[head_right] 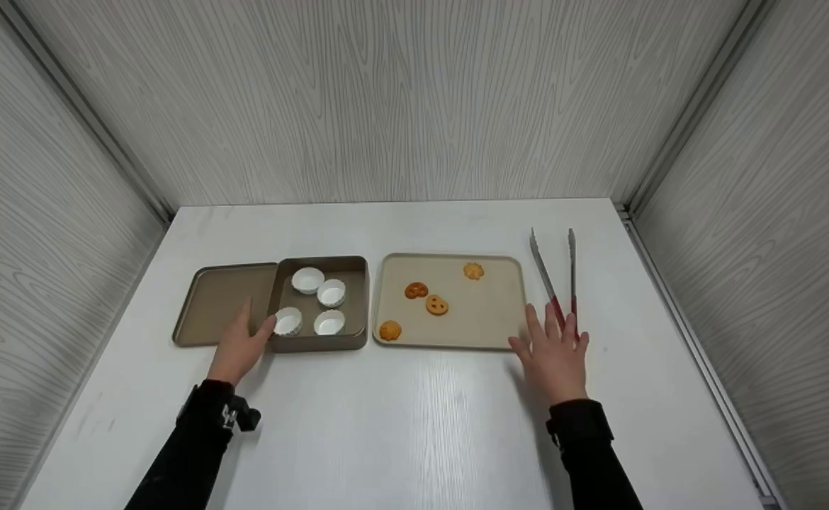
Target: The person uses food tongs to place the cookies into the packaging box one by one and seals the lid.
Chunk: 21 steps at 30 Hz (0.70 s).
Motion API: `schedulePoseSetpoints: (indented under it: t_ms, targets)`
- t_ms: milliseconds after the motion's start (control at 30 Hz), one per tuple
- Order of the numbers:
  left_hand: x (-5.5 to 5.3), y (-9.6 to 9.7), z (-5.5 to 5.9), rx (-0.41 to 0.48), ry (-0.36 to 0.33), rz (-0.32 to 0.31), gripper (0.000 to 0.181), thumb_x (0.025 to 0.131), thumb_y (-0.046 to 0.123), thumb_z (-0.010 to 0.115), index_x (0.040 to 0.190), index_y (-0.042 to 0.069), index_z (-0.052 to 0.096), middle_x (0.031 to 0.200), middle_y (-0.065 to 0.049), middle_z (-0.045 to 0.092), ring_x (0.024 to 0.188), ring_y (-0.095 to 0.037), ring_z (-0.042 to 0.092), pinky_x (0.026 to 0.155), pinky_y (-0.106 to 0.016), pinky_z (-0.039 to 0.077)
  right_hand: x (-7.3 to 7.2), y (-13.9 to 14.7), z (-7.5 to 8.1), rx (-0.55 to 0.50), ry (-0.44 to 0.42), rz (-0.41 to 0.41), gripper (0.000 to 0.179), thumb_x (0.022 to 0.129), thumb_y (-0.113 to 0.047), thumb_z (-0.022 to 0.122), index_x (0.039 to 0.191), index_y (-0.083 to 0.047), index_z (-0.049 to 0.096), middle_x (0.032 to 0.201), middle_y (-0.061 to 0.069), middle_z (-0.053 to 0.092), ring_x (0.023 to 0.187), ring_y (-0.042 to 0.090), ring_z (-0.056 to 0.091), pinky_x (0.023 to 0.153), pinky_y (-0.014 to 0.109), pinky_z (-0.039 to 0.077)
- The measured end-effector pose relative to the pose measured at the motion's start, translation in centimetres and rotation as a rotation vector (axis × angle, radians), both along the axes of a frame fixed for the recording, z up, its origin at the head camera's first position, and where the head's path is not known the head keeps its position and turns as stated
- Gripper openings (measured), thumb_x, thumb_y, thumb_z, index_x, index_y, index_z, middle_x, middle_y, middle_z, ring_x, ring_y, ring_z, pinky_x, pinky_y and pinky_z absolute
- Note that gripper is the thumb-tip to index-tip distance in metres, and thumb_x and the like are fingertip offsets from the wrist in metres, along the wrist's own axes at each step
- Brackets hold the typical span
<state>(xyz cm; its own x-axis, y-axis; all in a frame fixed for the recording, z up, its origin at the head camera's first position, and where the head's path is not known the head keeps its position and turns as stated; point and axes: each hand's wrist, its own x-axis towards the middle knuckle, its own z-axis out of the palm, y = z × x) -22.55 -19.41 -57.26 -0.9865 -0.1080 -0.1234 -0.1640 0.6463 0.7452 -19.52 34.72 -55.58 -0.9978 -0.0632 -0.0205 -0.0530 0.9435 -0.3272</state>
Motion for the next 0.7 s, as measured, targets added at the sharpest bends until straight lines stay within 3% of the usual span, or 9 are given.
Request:
schedulePoseSetpoints:
  t_ms: [267,500,700]
  targets:
    - [-1.4,-0.4,-0.3,0.155,-0.046,0.068,0.082,0.106,0.044,0.049,0.163,0.000,0.011,0.169,-0.023,0.013,0.155,-0.040,0.015,0.126,-0.051,0.015,-1.1,1.0,-0.6,-0.047,0.087,-0.011,0.082,0.106,-0.047,0.051,0.162,0.002,0.016,0.163,0.035,0.016,0.143,0.065,0.013,0.110,0.079,0.015]
    - [-2.5,-0.6,-0.8,0.181,-0.036,0.084,0.073,0.108,0.037,0.048,0.164,0.003,0.016,0.168,-0.023,0.019,0.154,-0.040,0.019,0.125,-0.051,0.019,-2.3,2.3,-1.1,-0.115,0.188,-0.066,0.082,0.105,-0.037,0.057,0.161,0.003,0.013,0.158,0.041,0.019,0.138,0.069,0.021,0.106,0.079,0.024]
    - [-2.8,-0.1,-0.7,0.213,-0.010,0.087,0.068,0.108,0.028,0.050,0.162,0.001,0.020,0.167,-0.023,0.022,0.154,-0.039,0.020,0.125,-0.050,0.020,-3.3,3.4,-1.3,-0.154,0.169,-0.140,0.081,0.107,-0.039,0.052,0.162,0.002,0.010,0.155,0.042,0.024,0.135,0.065,0.028,0.100,0.080,0.028]
